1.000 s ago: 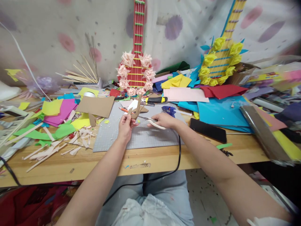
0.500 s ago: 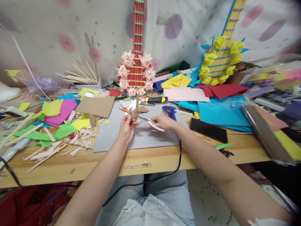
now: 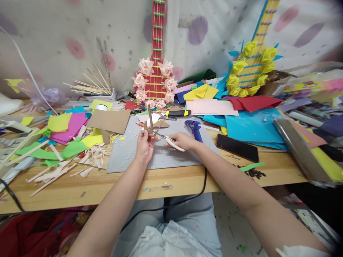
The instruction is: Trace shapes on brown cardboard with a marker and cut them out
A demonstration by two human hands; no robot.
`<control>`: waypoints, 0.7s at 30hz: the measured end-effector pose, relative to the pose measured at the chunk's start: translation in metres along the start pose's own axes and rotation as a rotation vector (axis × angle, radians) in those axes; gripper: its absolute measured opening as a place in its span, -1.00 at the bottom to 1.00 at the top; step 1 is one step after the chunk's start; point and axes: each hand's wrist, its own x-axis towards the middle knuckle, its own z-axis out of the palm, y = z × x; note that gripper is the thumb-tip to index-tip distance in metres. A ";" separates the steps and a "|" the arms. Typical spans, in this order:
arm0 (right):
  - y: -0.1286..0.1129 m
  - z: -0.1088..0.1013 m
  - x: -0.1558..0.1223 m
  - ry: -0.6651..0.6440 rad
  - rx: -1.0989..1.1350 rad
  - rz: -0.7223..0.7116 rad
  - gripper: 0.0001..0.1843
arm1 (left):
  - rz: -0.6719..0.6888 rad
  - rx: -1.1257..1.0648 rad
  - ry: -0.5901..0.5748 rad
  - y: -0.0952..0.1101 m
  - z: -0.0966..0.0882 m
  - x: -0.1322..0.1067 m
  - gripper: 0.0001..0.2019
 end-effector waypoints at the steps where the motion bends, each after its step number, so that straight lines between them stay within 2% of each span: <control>1: 0.000 0.001 0.000 0.004 -0.001 -0.002 -0.40 | -0.009 -0.014 0.005 0.000 0.001 0.000 -0.81; 9: -0.005 0.006 -0.002 0.078 -0.057 -0.019 -0.40 | -0.020 -0.072 -0.009 0.001 0.002 0.000 -0.83; 21: -0.009 0.013 -0.003 0.182 -0.309 -0.020 -0.42 | 0.013 -0.052 -0.042 0.001 0.001 0.000 -0.77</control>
